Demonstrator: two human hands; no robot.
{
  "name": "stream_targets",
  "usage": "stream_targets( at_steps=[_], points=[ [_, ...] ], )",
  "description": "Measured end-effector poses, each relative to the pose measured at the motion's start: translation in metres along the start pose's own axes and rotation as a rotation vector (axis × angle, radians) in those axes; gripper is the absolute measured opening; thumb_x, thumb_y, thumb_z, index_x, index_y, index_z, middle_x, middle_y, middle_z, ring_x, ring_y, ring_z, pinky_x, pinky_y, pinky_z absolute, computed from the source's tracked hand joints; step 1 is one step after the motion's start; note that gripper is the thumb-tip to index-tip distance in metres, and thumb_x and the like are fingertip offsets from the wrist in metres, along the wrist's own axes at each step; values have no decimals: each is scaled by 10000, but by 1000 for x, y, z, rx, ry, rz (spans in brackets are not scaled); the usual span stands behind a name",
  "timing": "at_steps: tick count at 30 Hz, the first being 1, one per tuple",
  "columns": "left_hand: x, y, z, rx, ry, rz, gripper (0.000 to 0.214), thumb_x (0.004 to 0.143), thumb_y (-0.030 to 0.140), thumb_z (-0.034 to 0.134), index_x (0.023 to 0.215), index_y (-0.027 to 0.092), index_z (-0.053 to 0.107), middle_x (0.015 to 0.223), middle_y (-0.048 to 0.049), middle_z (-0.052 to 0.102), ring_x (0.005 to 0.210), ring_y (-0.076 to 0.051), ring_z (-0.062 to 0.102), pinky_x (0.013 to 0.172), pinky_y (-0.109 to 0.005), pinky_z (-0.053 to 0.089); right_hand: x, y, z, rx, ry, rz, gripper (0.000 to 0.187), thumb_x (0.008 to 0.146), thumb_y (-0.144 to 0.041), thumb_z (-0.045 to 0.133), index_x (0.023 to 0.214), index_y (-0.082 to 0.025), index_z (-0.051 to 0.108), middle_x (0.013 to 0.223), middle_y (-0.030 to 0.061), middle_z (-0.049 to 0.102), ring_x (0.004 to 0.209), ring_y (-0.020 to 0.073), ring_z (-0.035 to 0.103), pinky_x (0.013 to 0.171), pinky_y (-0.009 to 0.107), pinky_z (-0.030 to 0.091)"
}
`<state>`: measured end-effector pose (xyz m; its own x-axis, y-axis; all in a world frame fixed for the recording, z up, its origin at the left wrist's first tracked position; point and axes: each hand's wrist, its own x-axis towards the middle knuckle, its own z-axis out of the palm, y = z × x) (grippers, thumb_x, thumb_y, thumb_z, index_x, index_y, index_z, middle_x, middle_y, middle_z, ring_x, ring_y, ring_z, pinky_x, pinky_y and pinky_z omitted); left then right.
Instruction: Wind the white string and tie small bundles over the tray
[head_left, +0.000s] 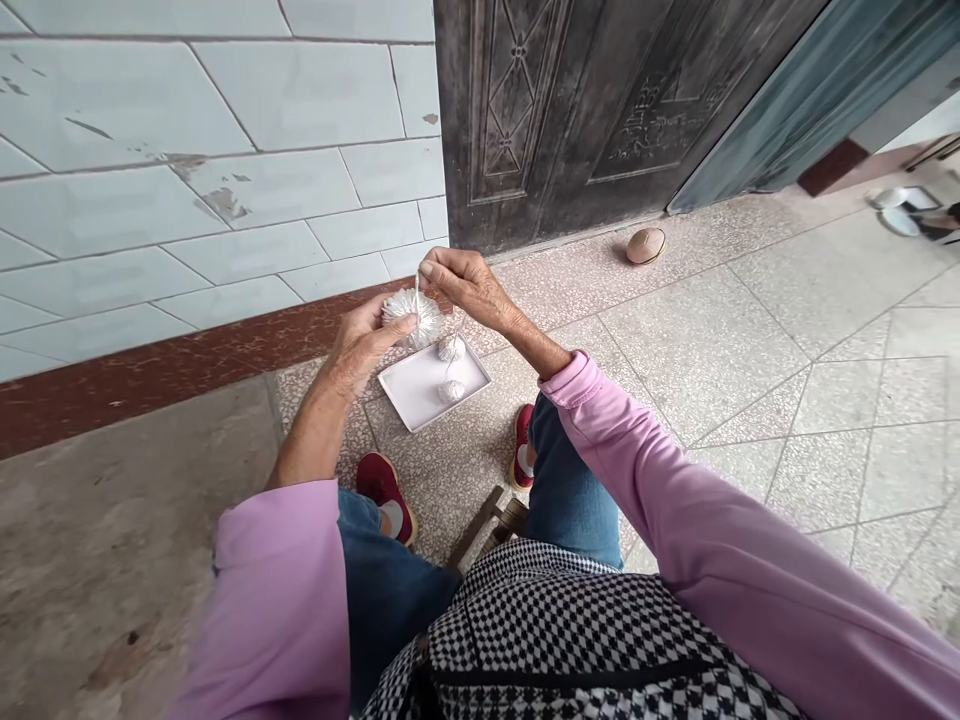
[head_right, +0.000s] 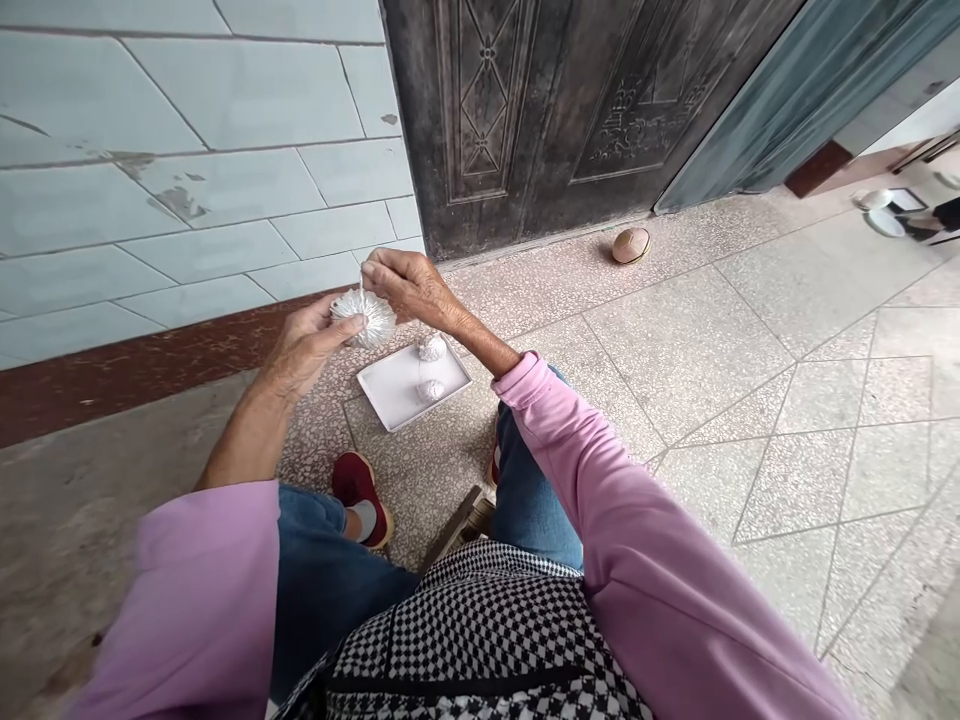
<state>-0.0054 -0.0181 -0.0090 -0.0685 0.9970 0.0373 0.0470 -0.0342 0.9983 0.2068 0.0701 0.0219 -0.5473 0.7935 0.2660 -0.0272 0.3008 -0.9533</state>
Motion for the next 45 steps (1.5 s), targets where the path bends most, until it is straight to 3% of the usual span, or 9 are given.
stream_targets(
  at_steps=[4, 8, 16, 22, 28, 32, 38, 40, 45],
  points=[
    [-3, -1, 4, -10, -130, -38, 719, 814, 844, 1108, 1129, 211, 982, 1102, -152, 922, 927, -305, 829, 838, -408, 740, 1, 12, -5, -32, 27, 60, 718, 1273, -846, 782, 915, -248, 608, 802, -16, 547, 738, 162, 480, 645, 270, 444],
    [-4, 2, 5, -70, -175, -60, 700, 782, 809, 1164, 1097, 218, 960, 1082, -148, 916, 919, -307, 838, 791, -396, 744, 3, 28, -4, -44, -23, 38, 694, 1280, -790, 795, 902, -244, 595, 797, -28, 516, 747, 157, 443, 670, 277, 427],
    [-2, 13, 5, -322, -17, -46, 703, 646, 516, 1230, 1200, 233, 902, 1270, -159, 900, 1154, -360, 865, 919, -405, 767, 9, 54, 4, -53, -71, 63, 525, 1300, -574, 774, 940, -210, 657, 881, -3, 630, 857, 179, 562, 790, 298, 458],
    [8, 9, -3, -385, 58, -2, 666, 679, 554, 1173, 1145, 245, 811, 1233, -145, 858, 1340, -424, 836, 1024, -468, 768, 1, 43, 15, -206, -130, 125, 365, 1279, -198, 659, 915, -206, 675, 897, 3, 680, 934, 195, 606, 880, 321, 461],
    [18, -9, -18, -347, 195, 45, 661, 702, 546, 1173, 1159, 331, 748, 1195, -74, 836, 1360, -367, 803, 1066, -497, 742, -13, 39, 37, -300, -360, 61, 316, 1320, -156, 658, 1016, -186, 738, 957, 22, 726, 980, 220, 680, 991, 338, 501],
    [26, -27, -28, -248, 273, 61, 655, 747, 530, 1167, 1223, 344, 756, 1193, -47, 854, 1255, -340, 812, 1011, -487, 717, -18, 26, 43, -229, -405, 32, 360, 1328, -203, 704, 968, -193, 718, 918, 11, 699, 927, 205, 650, 929, 331, 502],
    [23, -27, -21, -93, 318, 73, 701, 689, 503, 1172, 1256, 239, 856, 1139, -43, 877, 1100, -299, 806, 954, -403, 669, -14, -4, 22, -71, -163, 93, 464, 1262, -490, 896, 916, -236, 720, 844, -9, 605, 846, 207, 576, 814, 332, 510],
    [16, -16, -14, -93, 259, 45, 678, 670, 502, 1173, 1225, 234, 890, 1120, -51, 882, 1066, -294, 810, 916, -374, 667, -10, -5, 15, -11, -90, 73, 544, 1267, -578, 886, 892, -245, 676, 841, -5, 596, 834, 200, 559, 798, 332, 517],
    [-1, 6, -2, -182, -37, -31, 608, 754, 591, 1173, 1175, 229, 925, 1172, -132, 908, 1083, -335, 845, 916, -409, 725, 1, 9, 0, 24, 17, 51, 723, 1245, -792, 868, 859, -257, 570, 785, -18, 552, 775, 170, 502, 699, 294, 474]
  ],
)
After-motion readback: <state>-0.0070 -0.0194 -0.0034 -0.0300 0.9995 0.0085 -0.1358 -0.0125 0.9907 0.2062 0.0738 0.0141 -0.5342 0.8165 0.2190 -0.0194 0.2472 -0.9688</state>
